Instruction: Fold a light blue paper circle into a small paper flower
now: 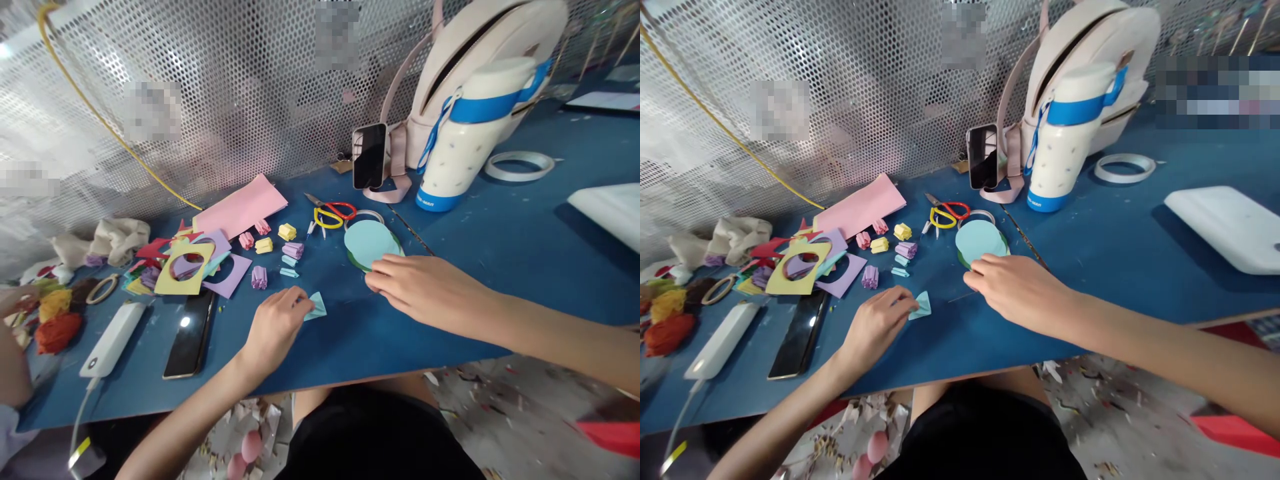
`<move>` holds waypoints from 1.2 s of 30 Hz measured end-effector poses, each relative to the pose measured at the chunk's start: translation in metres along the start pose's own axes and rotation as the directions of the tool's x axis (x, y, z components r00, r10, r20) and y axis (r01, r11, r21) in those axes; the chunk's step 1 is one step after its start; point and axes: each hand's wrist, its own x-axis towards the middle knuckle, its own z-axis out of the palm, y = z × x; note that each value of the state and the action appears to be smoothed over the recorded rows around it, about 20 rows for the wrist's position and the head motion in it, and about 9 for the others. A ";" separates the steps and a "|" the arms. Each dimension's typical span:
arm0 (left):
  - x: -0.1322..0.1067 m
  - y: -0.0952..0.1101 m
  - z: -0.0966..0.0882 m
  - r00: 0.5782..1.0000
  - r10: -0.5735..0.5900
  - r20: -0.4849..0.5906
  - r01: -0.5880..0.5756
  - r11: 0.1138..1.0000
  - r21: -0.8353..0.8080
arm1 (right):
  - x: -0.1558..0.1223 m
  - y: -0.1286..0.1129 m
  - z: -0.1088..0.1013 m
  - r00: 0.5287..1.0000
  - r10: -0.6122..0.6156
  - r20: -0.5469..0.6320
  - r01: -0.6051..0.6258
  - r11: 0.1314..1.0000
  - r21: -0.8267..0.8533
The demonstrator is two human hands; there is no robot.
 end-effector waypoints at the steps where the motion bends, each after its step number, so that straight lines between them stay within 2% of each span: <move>1: 0.000 -0.002 0.001 1.000 -0.006 -0.030 0.005 0.998 -0.058 | -0.002 0.000 -0.001 1.000 0.006 -0.008 -0.006 1.000 0.020; 4: 0.003 -0.005 0.003 0.993 -0.055 -0.108 0.024 0.963 -0.269 | -0.002 -0.003 -0.004 0.999 -0.008 -0.035 0.011 0.996 0.092; 6: 0.007 -0.006 0.002 0.989 -0.094 -0.119 0.040 0.918 -0.394 | 0.003 -0.007 -0.005 0.998 -0.041 -0.049 0.047 0.989 0.142; 9: 0.017 -0.008 0.001 0.992 -0.110 -0.070 0.060 0.863 -0.502 | 0.015 -0.012 0.000 0.988 -0.128 -0.086 0.140 0.979 0.151; 12: 0.026 -0.010 0.002 0.996 -0.089 0.006 0.079 0.854 -0.513 | 0.032 -0.014 0.013 0.966 -0.228 -0.122 0.241 0.965 0.102; 16: 0.029 -0.013 0.011 0.994 -0.078 0.075 0.108 0.792 -0.601 | 0.051 -0.009 0.033 0.949 -0.279 -0.147 0.298 0.946 0.128; 19: 0.025 -0.013 0.016 0.984 -0.130 0.125 0.180 0.691 -0.700 | 0.055 -0.005 0.042 0.950 -0.262 -0.171 0.294 0.934 0.202; 23: 0.018 -0.009 0.015 0.955 -0.228 0.188 0.286 0.559 -0.778 | 0.050 -0.004 0.048 0.969 -0.187 -0.164 0.230 0.922 0.311; 27: 0.014 -0.009 0.015 0.940 -0.286 0.186 0.302 0.443 -0.844 | 0.050 -0.007 0.048 0.984 -0.105 -0.145 0.156 0.899 0.408; 31: 0.013 -0.013 0.020 0.923 -0.331 0.195 0.302 0.313 -0.900 | 0.051 -0.011 0.045 0.984 -0.080 -0.162 0.142 0.894 0.424; 33: 0.012 -0.015 0.023 0.912 -0.358 0.198 0.313 0.300 -0.901 | 0.051 -0.013 0.044 0.982 -0.077 -0.174 0.147 0.889 0.433; 36: 0.012 -0.015 0.026 0.903 -0.387 0.186 0.333 0.357 -0.873 | 0.051 -0.014 0.044 0.980 -0.070 -0.185 0.148 0.882 0.447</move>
